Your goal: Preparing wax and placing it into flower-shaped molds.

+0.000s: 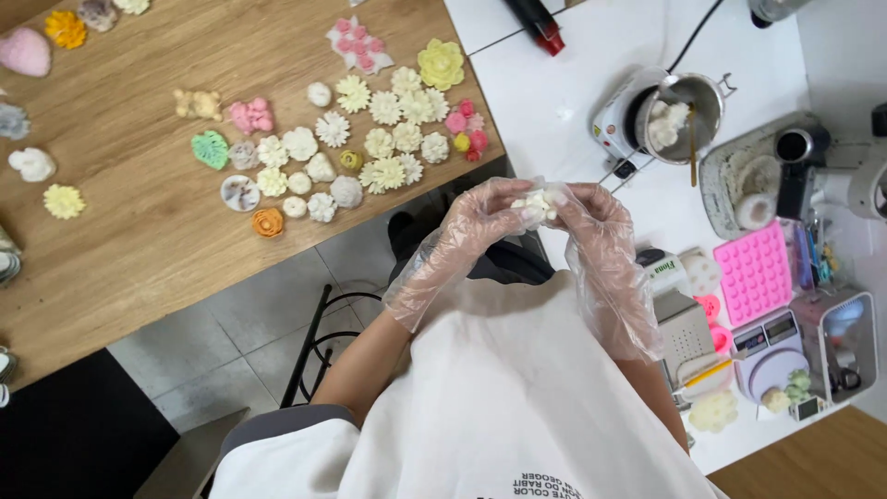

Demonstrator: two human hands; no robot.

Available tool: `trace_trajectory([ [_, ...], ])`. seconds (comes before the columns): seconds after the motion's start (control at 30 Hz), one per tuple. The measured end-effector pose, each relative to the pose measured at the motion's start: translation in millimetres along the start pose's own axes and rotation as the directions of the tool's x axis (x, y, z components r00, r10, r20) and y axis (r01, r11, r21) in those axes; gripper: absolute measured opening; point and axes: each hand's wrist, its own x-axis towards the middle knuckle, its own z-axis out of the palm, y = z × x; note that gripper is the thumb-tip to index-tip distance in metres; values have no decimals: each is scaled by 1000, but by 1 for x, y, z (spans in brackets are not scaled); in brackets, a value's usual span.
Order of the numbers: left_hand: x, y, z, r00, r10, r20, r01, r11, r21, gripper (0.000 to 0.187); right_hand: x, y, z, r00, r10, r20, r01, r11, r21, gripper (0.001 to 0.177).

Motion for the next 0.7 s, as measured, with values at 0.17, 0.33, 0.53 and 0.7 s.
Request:
trace_trajectory([
  [0.17, -6, -13, -25, 999, -49, -4, 49, 998, 41, 38, 4, 10, 11, 997, 80, 19, -77, 990, -118, 24],
  [0.33, -8, -21, -33, 999, -13, -46, 17, 997, 77, 35, -2, 2, 29, 994, 105, 33, -97, 978, -185, 28],
  [0.53, 2, -44, -35, 999, 36, -32, -34, 999, 42, 34, 2, 11, 19, 990, 140, 9, -137, 976, -169, 31],
  [0.7, 6, -48, -29, 999, 41, -22, -40, 999, 32, 33, -2, 7, 15, 993, 114, -18, -116, 986, -116, 31],
])
